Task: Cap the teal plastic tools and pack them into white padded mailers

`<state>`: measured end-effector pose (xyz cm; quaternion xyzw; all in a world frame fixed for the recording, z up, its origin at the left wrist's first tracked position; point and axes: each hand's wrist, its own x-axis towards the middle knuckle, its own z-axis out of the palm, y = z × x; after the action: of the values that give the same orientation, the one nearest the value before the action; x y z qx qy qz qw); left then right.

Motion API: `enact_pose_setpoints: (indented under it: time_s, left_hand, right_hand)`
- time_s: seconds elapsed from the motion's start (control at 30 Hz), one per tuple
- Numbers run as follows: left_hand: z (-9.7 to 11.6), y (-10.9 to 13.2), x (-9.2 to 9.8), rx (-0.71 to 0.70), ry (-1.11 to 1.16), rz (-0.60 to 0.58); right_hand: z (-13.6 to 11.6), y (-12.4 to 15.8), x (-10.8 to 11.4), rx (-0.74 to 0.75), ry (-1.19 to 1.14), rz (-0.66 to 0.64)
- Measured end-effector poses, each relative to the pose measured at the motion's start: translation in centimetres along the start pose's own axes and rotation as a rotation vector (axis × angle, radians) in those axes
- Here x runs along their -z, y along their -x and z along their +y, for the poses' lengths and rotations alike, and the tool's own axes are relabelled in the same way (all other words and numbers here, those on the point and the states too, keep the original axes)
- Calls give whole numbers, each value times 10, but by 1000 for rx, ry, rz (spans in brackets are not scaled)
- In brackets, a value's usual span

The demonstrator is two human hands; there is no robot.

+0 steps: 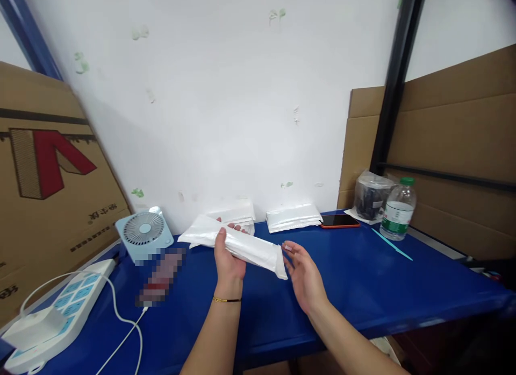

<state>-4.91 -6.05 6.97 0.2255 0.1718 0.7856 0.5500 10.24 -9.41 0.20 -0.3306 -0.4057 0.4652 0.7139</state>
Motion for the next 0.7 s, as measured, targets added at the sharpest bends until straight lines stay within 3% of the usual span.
enact_pose_setpoints:
  time_s: [0.03,0.1,0.17,0.3,0.4,0.53,0.7]
  left_hand:
    - [-4,8,-11,-31,-62,-73]
    - [-11,23,-30,-86,-190,-229]
    - [-17,34,-45,-137,-298,-343]
    - [-18,44,-61,-220,-418,-438]
    - [-14,43,-66,-260,-428,-427]
    - [-10,40,-66,-303,-371,-363]
    - [-1,29,-59,-291,-288,-272]
  right_hand:
    - [0,0,-3,-180,-180,98]
    - [-3,-3,-9,-458,-446,174]
    - [-6,-7,-12,-585,-585,198]
    - [-6,-11,-5,-618,-621,285]
    - [-3,-10,3,-622,-545,275]
    - [-4,-10,6,-621,-296,173]
    - [-7,-24,13,-458,108,103]
